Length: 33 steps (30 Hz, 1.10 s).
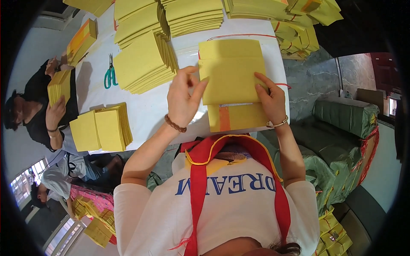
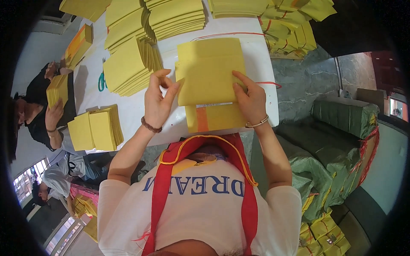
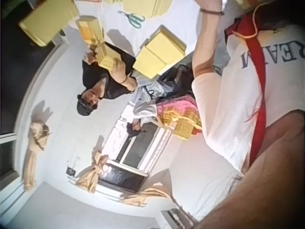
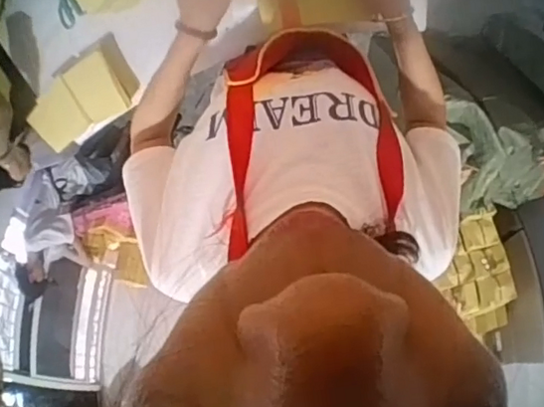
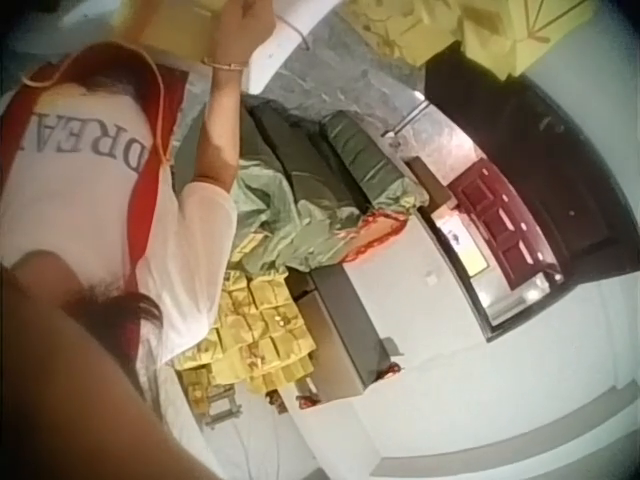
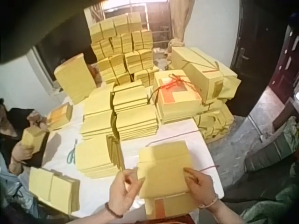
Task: Stacking and organizing yellow paper sheets on a table in a workshop.
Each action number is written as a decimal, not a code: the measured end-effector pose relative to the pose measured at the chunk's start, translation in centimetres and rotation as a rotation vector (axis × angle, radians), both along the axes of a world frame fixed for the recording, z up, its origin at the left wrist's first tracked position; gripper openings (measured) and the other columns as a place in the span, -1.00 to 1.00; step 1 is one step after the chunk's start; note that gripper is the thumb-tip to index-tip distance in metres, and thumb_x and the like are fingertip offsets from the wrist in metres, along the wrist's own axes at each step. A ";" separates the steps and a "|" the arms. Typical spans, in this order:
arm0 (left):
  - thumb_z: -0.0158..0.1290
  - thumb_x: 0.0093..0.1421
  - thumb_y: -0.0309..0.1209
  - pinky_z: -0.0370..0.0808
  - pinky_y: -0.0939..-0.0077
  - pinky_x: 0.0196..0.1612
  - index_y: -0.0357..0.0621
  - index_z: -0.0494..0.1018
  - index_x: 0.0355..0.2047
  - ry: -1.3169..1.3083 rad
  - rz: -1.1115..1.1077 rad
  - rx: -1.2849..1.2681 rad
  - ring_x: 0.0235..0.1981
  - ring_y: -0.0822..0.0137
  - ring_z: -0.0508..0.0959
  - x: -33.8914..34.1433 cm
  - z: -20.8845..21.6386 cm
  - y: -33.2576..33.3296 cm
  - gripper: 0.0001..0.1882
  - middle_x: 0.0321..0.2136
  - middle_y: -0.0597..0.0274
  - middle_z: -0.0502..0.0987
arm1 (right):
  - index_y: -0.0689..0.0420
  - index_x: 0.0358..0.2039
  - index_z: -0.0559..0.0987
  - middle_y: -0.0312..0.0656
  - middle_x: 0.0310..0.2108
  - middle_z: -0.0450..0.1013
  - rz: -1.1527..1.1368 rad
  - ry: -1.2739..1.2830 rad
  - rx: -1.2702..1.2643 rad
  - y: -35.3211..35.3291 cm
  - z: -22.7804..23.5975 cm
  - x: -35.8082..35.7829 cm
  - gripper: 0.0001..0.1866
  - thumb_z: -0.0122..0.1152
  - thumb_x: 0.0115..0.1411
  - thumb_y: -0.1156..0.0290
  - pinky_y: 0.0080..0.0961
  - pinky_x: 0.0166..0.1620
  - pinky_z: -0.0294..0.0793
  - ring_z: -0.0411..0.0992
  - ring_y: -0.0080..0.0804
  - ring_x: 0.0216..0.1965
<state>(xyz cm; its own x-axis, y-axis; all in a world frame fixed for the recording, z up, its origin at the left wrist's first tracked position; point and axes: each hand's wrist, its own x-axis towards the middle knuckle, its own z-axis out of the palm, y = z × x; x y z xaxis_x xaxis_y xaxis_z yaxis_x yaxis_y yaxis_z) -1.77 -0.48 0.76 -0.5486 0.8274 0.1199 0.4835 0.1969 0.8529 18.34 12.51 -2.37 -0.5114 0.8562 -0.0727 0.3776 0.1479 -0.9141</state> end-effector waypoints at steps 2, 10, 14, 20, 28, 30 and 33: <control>0.11 -0.03 -0.53 0.33 0.34 -0.13 -0.15 0.39 -0.20 0.465 -0.193 0.143 -0.20 0.11 0.40 0.6 1.8 0.7 -0.68 -0.26 0.09 0.42 | 0.13 -0.08 0.50 -0.26 -0.64 0.40 0.012 0.005 0.035 0.2 -0.4 0.2 -0.66 0.09 0.08 0.47 -0.64 -0.56 0.23 0.22 -0.65 -0.67; 0.08 0.00 -0.27 0.22 0.16 0.03 -0.06 0.35 -0.07 0.692 -0.447 0.048 0.05 0.03 0.24 3.3 -3.0 3.8 -0.55 0.04 0.04 0.26 | 0.11 -0.06 0.48 -0.08 -0.37 0.50 0.046 -0.094 0.060 -0.4 0.6 -0.4 -0.63 0.11 0.06 0.45 -0.54 -0.40 0.36 0.44 -0.40 -0.44; 0.07 0.01 -0.17 0.18 0.13 0.05 -0.04 0.35 -0.06 0.771 -0.434 0.051 0.07 0.02 0.20 3.3 -4.3 3.7 -0.53 0.05 0.04 0.25 | 0.05 0.08 0.35 -0.15 0.01 0.30 0.200 -0.579 0.740 -1.1 4.4 0.0 -0.46 0.13 0.06 0.21 -0.16 0.02 0.15 0.24 -0.24 0.07; 0.11 -0.02 -0.14 0.17 0.14 0.04 -0.04 0.36 -0.08 0.651 -0.461 0.192 0.04 0.03 0.22 2.9 -3.8 3.9 -0.51 0.02 0.08 0.27 | 0.20 0.21 0.09 -0.09 0.27 -0.06 0.543 -0.617 0.746 -2.3 1.0 0.8 -0.26 -0.08 0.14 -0.02 0.10 0.20 -0.30 -0.15 -0.21 0.30; 0.10 -0.06 -0.19 0.32 0.21 -0.14 -0.23 0.40 -0.20 0.884 -0.561 0.052 -0.10 0.05 0.36 4.0 -2.6 2.6 -0.53 -0.18 -0.03 0.40 | 0.18 0.16 0.24 -0.14 0.20 0.14 0.503 0.097 -0.138 0.2 1.5 1.8 -0.51 -0.12 0.25 0.26 -0.44 0.23 -0.08 -0.04 -0.34 0.27; 0.02 -0.03 -0.28 0.39 0.28 -0.27 -0.29 0.41 -0.26 1.177 -0.356 0.055 -0.23 0.06 0.46 5.4 -2.7 2.7 -0.63 -0.34 -0.12 0.45 | 0.17 0.14 0.26 -0.13 0.12 0.23 0.400 0.152 -0.146 1.6 0.5 3.0 -0.55 -0.11 0.25 0.31 -0.46 0.19 0.01 0.08 -0.37 0.20; -0.05 0.01 -0.33 0.41 0.40 -0.35 -0.29 0.40 -0.26 1.291 -0.300 0.004 -0.30 0.06 0.50 6.6 -2.7 3.3 -0.68 -0.38 -0.19 0.46 | 0.21 0.08 0.33 -0.12 -0.05 0.40 0.181 0.281 -0.101 1.0 1.4 1.8 -0.63 -0.10 0.25 0.45 -0.53 0.07 0.21 0.31 -0.49 -0.01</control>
<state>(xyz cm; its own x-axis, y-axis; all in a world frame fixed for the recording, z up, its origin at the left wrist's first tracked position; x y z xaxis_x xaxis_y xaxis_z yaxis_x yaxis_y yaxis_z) 4.83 2.82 -1.97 0.1635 0.8941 0.4169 0.9666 -0.0608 -0.2488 20.16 13.53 -1.00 -0.6667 0.7452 0.0127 0.0853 0.0933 -0.9920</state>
